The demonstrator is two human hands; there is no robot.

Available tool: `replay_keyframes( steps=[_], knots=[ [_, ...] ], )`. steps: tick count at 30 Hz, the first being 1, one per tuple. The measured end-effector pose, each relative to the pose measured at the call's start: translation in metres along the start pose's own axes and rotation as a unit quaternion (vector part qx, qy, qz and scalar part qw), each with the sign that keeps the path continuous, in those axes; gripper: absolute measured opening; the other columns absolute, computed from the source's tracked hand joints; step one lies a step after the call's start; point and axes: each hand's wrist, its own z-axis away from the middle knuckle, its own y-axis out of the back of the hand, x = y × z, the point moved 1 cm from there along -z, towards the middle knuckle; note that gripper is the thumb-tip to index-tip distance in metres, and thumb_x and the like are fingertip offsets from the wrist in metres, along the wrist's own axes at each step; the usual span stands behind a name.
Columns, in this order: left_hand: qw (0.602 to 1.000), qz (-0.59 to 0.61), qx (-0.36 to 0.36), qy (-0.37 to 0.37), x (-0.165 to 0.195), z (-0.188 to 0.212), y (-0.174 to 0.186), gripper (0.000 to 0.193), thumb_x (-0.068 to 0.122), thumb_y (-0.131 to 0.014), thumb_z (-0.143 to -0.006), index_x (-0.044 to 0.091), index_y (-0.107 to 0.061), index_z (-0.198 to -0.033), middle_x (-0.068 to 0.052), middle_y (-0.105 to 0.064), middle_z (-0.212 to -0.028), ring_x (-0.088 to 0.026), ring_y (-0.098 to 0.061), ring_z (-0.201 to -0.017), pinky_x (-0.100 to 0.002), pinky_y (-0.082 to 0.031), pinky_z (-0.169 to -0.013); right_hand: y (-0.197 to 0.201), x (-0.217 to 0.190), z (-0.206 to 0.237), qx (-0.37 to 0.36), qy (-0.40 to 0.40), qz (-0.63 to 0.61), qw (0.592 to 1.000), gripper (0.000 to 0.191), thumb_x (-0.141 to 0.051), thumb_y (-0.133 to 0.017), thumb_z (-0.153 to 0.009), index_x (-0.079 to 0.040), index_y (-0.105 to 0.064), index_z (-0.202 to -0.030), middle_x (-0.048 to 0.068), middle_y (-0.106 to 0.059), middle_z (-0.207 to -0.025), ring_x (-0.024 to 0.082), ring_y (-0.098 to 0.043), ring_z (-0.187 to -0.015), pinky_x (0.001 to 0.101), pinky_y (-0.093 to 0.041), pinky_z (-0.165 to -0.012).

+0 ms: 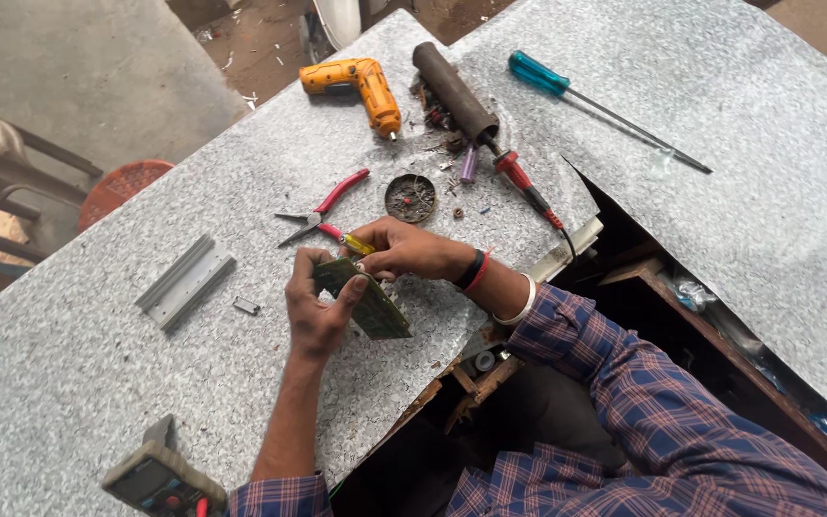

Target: The person repairs a green circuit board at a workbench. They hold the board and use a soldering iron to work on its components, pick up and reposition the board, use a screwdriver on it, and handle small components while a multimeter sits connected nearby.

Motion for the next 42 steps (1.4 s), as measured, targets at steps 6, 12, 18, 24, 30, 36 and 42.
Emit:
replay_keyframes(
  steps=[6, 12, 18, 24, 30, 36, 42],
  knots=[
    [1.000, 0.004, -0.002, -0.001, -0.010, 0.002, 0.003, 0.038, 0.027, -0.088, -0.084, 0.007, -0.056, -0.081, 0.003, -0.061, -0.070, -0.004, -0.056, -0.069, -0.023, -0.045, -0.064, 0.001, 0.008, 0.000, -0.025, 0.015, 0.041, 0.999, 0.024, -0.012, -0.063, -0.094, 0.001, -0.071, -0.113, -0.008, -0.060, -0.081, -0.001, -0.051, -0.068, 0.0177, -0.040, -0.059],
    [0.999, 0.052, 0.011, -0.011, -0.017, 0.001, 0.004, 0.036, 0.018, -0.089, -0.084, 0.009, -0.056, -0.072, 0.006, -0.056, -0.071, -0.003, -0.048, -0.068, -0.022, -0.039, -0.061, 0.002, 0.016, -0.003, 0.008, -0.029, 0.032, 0.999, 0.026, -0.019, -0.061, -0.099, -0.002, -0.072, -0.116, -0.004, -0.062, -0.088, 0.003, -0.054, -0.077, 0.0221, -0.044, -0.066],
    [0.997, 0.049, 0.028, -0.046, -0.016, -0.004, 0.005, 0.040, 0.015, -0.088, -0.086, 0.010, -0.052, -0.072, 0.002, -0.055, -0.084, -0.004, -0.049, -0.078, -0.021, -0.041, -0.067, 0.002, 0.023, -0.013, 0.023, 0.000, -0.019, 1.000, 0.035, -0.028, -0.063, -0.105, 0.000, -0.069, -0.124, -0.001, -0.070, -0.111, 0.005, -0.061, -0.101, 0.0255, -0.052, -0.089],
    [0.990, 0.124, 0.063, 0.027, -0.015, -0.005, 0.006, 0.032, 0.012, -0.081, -0.091, 0.009, -0.054, -0.075, -0.002, -0.068, -0.092, -0.003, -0.053, -0.075, -0.020, -0.043, -0.064, 0.006, 0.022, -0.015, 0.044, -0.006, 0.000, 0.999, 0.044, -0.036, -0.058, -0.106, 0.001, -0.067, -0.128, 0.002, -0.070, -0.121, 0.007, -0.063, -0.113, 0.0267, -0.051, -0.100],
    [0.983, 0.162, 0.076, 0.048, -0.018, -0.006, 0.007, 0.029, 0.012, -0.074, -0.097, 0.007, -0.055, -0.076, -0.001, -0.069, -0.088, -0.002, -0.055, -0.073, -0.020, -0.045, -0.065, 0.000, 0.011, -0.008, 0.025, -0.032, -0.015, 0.999, 0.044, -0.031, -0.064, -0.101, 0.000, -0.062, -0.131, 0.004, -0.069, -0.121, 0.010, -0.063, -0.109, 0.0307, -0.053, -0.096],
    [0.989, 0.094, 0.097, 0.060, -0.023, -0.008, 0.009, 0.037, 0.016, -0.074, -0.099, 0.009, -0.052, -0.071, 0.007, -0.050, -0.064, -0.001, -0.040, -0.059, -0.023, -0.032, -0.052, -0.004, 0.007, -0.013, 0.020, -0.010, 0.036, 0.999, 0.040, -0.026, -0.065, -0.106, 0.005, -0.065, -0.131, 0.005, -0.068, -0.118, 0.010, -0.060, -0.108, 0.0301, -0.051, -0.096],
    [0.992, 0.001, 0.115, 0.048, -0.025, -0.008, 0.007, 0.046, 0.020, -0.072, -0.100, 0.009, -0.045, -0.064, 0.008, -0.042, -0.057, -0.002, -0.033, -0.055, -0.026, -0.025, -0.048, -0.006, 0.006, -0.013, 0.012, -0.014, 0.057, 0.998, 0.041, -0.025, -0.063, -0.102, 0.001, -0.063, -0.133, 0.003, -0.070, -0.120, 0.008, -0.063, -0.111, 0.0276, -0.051, -0.099]
  ],
)
